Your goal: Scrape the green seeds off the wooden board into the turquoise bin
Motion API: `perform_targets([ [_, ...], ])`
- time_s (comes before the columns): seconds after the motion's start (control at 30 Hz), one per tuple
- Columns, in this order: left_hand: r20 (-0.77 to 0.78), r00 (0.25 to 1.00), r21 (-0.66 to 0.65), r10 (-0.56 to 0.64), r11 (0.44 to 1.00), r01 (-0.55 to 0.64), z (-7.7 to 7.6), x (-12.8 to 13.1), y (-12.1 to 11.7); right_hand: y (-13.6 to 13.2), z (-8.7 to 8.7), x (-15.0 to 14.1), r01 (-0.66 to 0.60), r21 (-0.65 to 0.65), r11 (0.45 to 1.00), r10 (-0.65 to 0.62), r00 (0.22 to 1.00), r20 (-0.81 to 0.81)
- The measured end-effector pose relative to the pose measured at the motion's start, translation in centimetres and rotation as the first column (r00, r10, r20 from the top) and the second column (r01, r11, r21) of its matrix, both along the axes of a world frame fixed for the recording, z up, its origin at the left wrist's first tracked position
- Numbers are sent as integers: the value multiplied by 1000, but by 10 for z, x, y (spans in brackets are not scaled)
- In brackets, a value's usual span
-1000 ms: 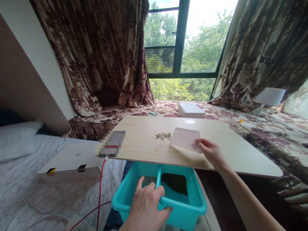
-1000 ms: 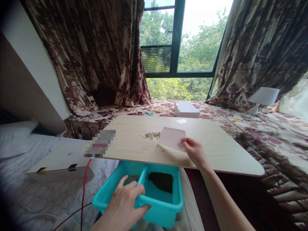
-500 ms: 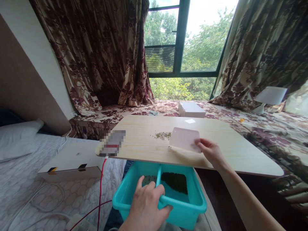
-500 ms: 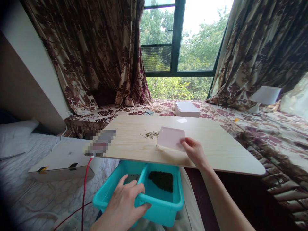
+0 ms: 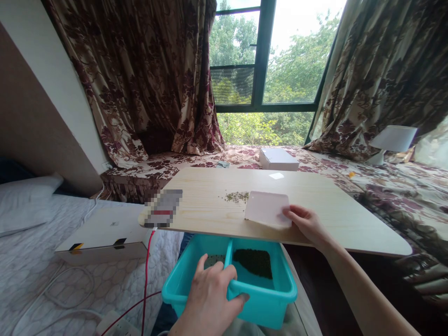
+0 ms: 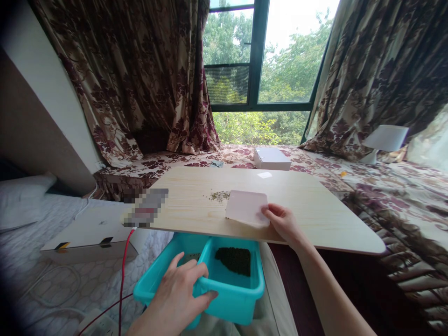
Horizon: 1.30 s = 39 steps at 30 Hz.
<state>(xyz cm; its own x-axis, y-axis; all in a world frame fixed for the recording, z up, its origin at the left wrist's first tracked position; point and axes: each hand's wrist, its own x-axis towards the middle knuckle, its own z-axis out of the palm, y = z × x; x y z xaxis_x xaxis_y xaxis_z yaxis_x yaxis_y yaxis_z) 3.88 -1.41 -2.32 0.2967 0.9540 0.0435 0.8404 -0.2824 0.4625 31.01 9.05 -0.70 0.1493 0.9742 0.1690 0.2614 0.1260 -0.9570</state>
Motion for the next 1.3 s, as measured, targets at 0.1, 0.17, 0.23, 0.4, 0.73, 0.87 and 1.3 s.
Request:
perform_targets([
  [0.1, -6, 1000, -2, -5, 1000, 5, 1, 0, 0, -3, 2, 5, -96, -74, 993, 95, 995, -10],
  [0.17, -11, 1000, 10, -7, 1000, 7, 1, 1, -1, -2, 2, 6, -55, -62, 997, 54, 998, -17],
  [0.23, -15, 1000, 28, -2, 1000, 3, 1, 1, -2, 1, 2, 6, 42, -8, 999, -42, 999, -23],
  [0.4, -10, 1000, 42, 8, 999, -8, -1, 0, -3, 7, -1, 0, 138, 27, 990, -138, 990, -20],
  [0.73, -16, 1000, 41, 11, 999, -10, -1, 0, -2, 17, -4, -16, 108, 15, 994, -108, 994, -16],
  [0.87, -7, 1000, 43, 8, 999, -8, 1, -2, -4, 17, -3, -18, -4, -9, 1000, 4, 999, -42],
  [1.3, 6, 1000, 29, 0, 1000, 0, -3, 0, -3, 6, 9, 8, 143, 15, 990, -142, 989, -44],
])
